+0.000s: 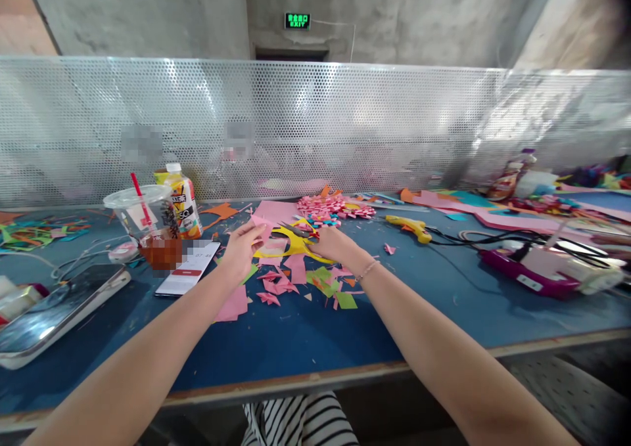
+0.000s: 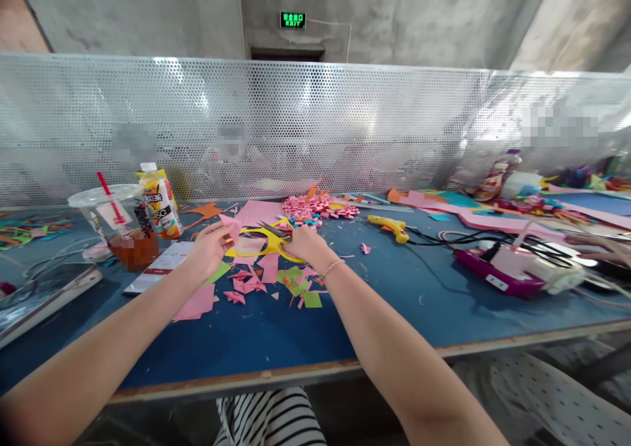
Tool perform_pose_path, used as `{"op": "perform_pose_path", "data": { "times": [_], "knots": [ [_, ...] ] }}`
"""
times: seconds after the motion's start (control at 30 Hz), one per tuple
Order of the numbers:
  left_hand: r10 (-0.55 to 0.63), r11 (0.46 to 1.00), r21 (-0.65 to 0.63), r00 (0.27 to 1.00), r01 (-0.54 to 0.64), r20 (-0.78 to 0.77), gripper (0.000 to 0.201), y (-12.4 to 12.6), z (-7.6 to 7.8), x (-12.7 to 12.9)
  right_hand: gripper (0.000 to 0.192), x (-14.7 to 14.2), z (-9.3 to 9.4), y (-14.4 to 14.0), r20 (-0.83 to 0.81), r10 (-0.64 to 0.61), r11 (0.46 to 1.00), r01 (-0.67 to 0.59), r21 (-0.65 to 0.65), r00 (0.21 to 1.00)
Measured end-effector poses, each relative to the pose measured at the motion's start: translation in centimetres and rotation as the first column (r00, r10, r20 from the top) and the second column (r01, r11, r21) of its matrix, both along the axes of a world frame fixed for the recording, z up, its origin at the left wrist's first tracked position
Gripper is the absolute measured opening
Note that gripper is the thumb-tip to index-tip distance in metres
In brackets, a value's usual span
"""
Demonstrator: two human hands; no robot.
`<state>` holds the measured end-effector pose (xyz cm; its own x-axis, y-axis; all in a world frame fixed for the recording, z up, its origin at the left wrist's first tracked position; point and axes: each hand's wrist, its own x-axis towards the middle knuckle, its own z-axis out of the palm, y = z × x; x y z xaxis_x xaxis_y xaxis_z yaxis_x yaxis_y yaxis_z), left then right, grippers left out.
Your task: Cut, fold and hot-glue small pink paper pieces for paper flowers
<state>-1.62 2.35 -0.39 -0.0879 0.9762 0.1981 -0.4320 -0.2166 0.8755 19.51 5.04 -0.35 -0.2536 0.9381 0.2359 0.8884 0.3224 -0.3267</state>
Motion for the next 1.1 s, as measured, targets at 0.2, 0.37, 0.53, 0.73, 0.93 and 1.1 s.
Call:
{"op": "perform_pose_path", "data": {
  "times": [0.2,0.37,0.53,0.73,0.93,1.1],
  "knots": [
    [-0.056,0.997,0.055,0.996,0.060,-0.076,0.017,-0.4,-0.1,0.4,0.026,-1.1,0.6,-0.7,0.186,-0.063,0.990,0.038,0.136,0.980],
    [-0.101,0.990,0.080,0.976,0.118,-0.194,0.023,-0.7,-0.5,0.8,0.027,-3.3,1.1,-1.3,-0.324,0.314,0.945,-0.260,0.200,0.892],
    [-0.070,0.993,0.081,0.970,0.091,-0.233,0.031,-0.3,-1.1,0.7,0.021,-4.5,0.6,-1.9,-0.460,0.303,0.952,-0.284,0.113,0.834],
    [0.002,0.993,0.116,0.956,0.033,-0.294,0.022,-0.5,-1.0,0.8,0.022,-4.7,0.6,-2.1,-0.506,0.260,0.965,-0.229,0.125,0.822],
    [-0.096,0.988,0.098,0.970,0.120,-0.221,0.022,-1.5,-0.4,1.3,0.024,-5.1,0.6,-2.6,-0.544,0.322,0.947,-0.268,0.180,0.774],
    [-0.119,0.981,0.120,0.967,0.149,-0.224,0.017,-1.6,0.0,1.3,0.025,-5.0,0.3,-2.2,-0.632,0.318,0.943,-0.306,0.132,0.706]
  ]
}}
